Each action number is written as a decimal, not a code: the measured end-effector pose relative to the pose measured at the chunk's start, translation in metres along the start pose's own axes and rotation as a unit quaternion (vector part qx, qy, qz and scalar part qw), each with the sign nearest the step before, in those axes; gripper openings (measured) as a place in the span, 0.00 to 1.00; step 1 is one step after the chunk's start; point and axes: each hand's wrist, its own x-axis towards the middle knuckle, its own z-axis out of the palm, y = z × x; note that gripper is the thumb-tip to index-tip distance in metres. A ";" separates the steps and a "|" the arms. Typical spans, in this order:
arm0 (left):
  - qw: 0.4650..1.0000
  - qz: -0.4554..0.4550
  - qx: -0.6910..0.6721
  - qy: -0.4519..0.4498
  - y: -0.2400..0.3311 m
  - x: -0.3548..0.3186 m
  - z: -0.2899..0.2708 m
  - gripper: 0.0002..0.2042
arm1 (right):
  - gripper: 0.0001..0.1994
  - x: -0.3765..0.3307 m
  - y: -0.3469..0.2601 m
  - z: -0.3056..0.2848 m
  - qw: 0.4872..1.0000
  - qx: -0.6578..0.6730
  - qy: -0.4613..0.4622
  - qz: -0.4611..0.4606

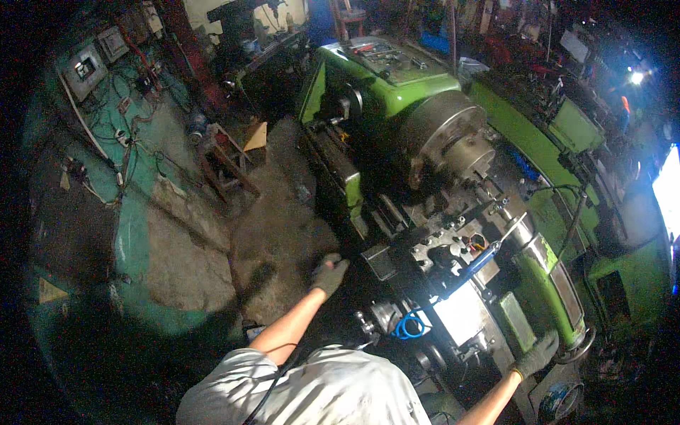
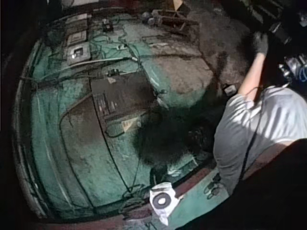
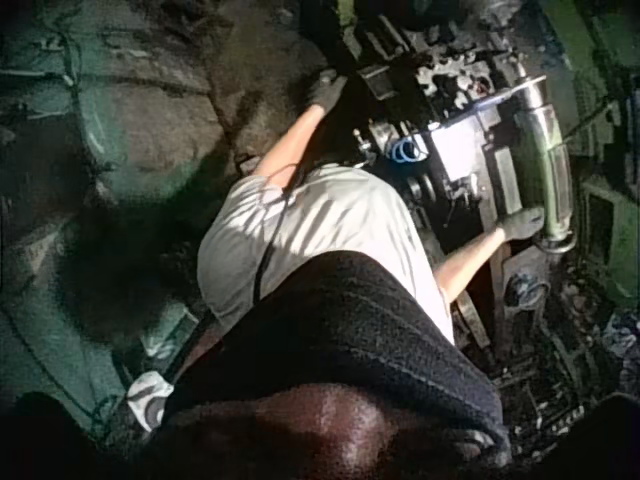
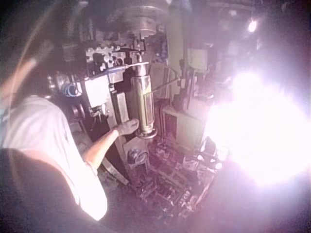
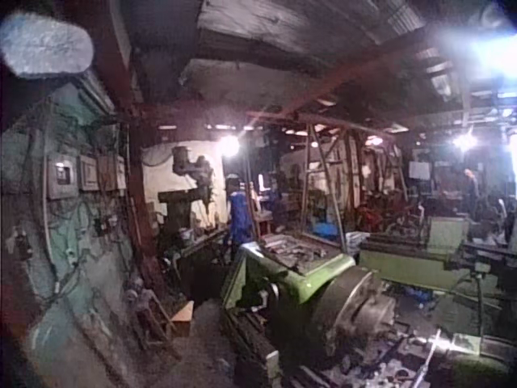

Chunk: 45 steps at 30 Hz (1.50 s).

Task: The person operates a green metal lathe, using a wrench to tighten the chuck and adjusting the tool post. They then use a caliper to measure the rotating workpiece and make further adjustments to the machine controls.

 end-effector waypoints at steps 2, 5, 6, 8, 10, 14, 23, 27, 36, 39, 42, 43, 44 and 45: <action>0.995 -0.090 0.021 -0.044 -0.134 0.011 -0.019 0.34 | 0.23 -0.021 -0.069 0.034 0.991 0.106 -0.069 -0.054; 0.961 -0.129 0.167 -0.178 -0.220 -0.019 -0.036 0.33 | 0.16 -0.054 -0.128 0.063 0.972 0.108 -0.092 -0.187; 0.953 -0.111 0.225 -0.171 -0.235 -0.033 -0.042 0.31 | 0.14 -0.070 -0.160 0.073 0.971 0.092 -0.075 -0.205; 0.939 -0.115 0.255 -0.202 -0.270 -0.063 -0.053 0.30 | 0.11 -0.086 -0.207 0.094 0.963 0.150 -0.124 -0.188; 0.929 -0.131 0.258 -0.232 -0.297 -0.089 -0.063 0.30 | 0.14 -0.096 -0.229 0.117 0.957 0.138 -0.168 -0.193; 0.907 -0.133 0.265 -0.300 -0.312 -0.102 -0.062 0.29 | 0.15 -0.098 -0.232 0.134 0.955 -0.063 -0.180 -0.228; 0.907 -0.126 0.242 -0.322 -0.323 -0.089 -0.056 0.27 | 0.13 -0.103 -0.220 0.136 0.972 -0.070 -0.147 -0.168; 0.920 -0.133 0.200 -0.310 -0.320 -0.073 -0.041 0.26 | 0.12 -0.106 -0.235 0.130 0.971 -0.090 -0.177 -0.137; 0.937 -0.158 0.122 -0.287 -0.329 -0.073 -0.012 0.25 | 0.10 -0.109 -0.243 0.129 0.962 -0.034 -0.228 -0.149; 0.922 -0.108 0.205 -0.311 -0.296 -0.091 -0.018 0.25 | 0.11 -0.099 -0.210 0.145 0.967 -0.009 -0.193 -0.168; 0.914 -0.095 0.242 -0.312 -0.283 -0.109 -0.027 0.25 | 0.13 -0.103 -0.210 0.146 0.961 0.004 -0.188 -0.203; 0.912 -0.094 0.250 -0.311 -0.278 -0.113 -0.026 0.25 | 0.13 -0.104 -0.218 0.139 0.959 0.001 -0.211 -0.188; 0.911 -0.091 0.256 -0.310 -0.273 -0.117 -0.026 0.26 | 0.13 -0.103 -0.221 0.135 0.957 -0.001 -0.235 -0.173; 0.911 -0.091 0.261 -0.307 -0.268 -0.118 -0.024 0.26 | 0.13 -0.102 -0.221 0.134 0.950 0.008 -0.240 -0.201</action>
